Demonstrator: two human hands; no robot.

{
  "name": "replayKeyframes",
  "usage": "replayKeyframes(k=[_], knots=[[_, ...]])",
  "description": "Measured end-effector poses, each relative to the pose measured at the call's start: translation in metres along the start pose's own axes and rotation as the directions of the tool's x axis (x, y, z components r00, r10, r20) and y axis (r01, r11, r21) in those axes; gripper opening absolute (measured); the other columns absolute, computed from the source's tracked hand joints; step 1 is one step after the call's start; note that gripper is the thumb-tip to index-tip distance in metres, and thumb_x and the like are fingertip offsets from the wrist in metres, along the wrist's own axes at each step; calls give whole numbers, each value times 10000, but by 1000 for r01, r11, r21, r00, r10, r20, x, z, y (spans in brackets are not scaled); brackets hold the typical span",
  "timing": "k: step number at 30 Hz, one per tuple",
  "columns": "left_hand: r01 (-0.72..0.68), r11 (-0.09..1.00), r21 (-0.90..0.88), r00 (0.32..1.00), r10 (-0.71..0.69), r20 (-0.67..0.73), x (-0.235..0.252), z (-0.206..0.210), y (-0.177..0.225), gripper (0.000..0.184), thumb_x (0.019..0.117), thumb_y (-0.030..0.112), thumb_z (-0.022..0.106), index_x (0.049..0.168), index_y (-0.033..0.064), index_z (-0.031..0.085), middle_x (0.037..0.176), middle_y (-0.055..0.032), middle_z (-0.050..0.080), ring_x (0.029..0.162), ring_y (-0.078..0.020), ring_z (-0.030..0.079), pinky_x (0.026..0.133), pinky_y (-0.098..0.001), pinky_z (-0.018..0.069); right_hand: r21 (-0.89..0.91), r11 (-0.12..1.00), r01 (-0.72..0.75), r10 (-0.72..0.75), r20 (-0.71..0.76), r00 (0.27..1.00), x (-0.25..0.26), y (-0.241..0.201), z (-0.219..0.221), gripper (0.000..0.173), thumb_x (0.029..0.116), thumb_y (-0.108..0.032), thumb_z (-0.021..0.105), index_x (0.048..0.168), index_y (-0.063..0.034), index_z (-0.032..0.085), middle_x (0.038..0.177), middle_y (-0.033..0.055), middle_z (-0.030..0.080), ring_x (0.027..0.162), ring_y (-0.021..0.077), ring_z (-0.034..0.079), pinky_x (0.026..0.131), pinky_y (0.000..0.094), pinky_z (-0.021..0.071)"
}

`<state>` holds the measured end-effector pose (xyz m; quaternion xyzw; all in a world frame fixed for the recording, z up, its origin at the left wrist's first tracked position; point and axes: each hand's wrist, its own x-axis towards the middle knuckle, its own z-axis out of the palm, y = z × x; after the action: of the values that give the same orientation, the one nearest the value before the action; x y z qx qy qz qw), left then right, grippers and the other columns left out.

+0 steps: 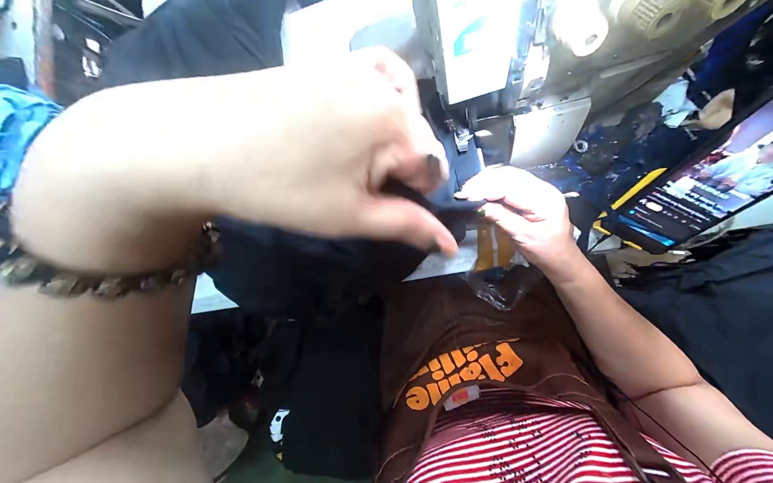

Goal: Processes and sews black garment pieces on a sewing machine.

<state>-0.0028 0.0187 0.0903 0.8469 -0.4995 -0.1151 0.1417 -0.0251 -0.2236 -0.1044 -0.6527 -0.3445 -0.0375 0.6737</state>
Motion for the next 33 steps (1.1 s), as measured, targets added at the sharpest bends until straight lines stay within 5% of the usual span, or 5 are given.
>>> replayKeyframes(k=[6, 16, 21, 28, 33], knots=[[525, 716, 459, 725, -659, 199, -57, -2, -62, 515, 964, 539, 636, 782, 62, 703, 794, -173, 679, 860, -420, 663, 925, -747, 360, -77, 997, 28, -27, 4, 1000, 5, 1, -1, 116, 915, 19, 692, 1020, 51, 731, 1092, 122, 721, 1083, 143, 680, 997, 278, 546], [-7, 1000, -9, 992, 8, 123, -49, 26, 122, 563, 1032, 591, 394, 751, 186, 666, 839, 10, 685, 1032, -183, 683, 1180, -548, 322, -32, 996, 79, -78, 32, 996, 6, 9, -3, 136, 921, 51, 649, 1031, 51, 728, 1107, 124, 723, 1099, 161, 683, 1020, 306, 545], [306, 875, 375, 952, -271, -145, -113, -39, 22, 436, 1019, 479, 535, 902, 102, 721, 810, -87, 689, 814, -265, 674, 966, -637, 394, -99, 995, 23, -18, 48, 999, 6, -2, -4, 123, 932, 25, 666, 1042, 29, 723, 1101, 99, 710, 1057, 122, 678, 974, 266, 556], [150, 977, -153, 952, -184, -245, -93, -87, -19, 99, 929, 328, 739, 994, 258, 765, 963, 134, 707, 860, 63, 621, 745, -130, 518, -107, 991, -75, 80, 49, 996, 7, -17, -6, 194, 950, -28, 679, 1135, -31, 736, 1058, 66, 690, 958, 93, 666, 857, 239, 568], [61, 962, -267, 989, -94, -112, -44, -93, 0, 95, 904, 231, 724, 850, 153, 718, 761, 117, 662, 703, 54, 599, 610, -135, 500, 82, 983, -163, 160, 40, 986, 2, -20, -6, 137, 922, 44, 652, 1042, 6, 705, 1081, 67, 680, 955, 89, 664, 822, 229, 582]])
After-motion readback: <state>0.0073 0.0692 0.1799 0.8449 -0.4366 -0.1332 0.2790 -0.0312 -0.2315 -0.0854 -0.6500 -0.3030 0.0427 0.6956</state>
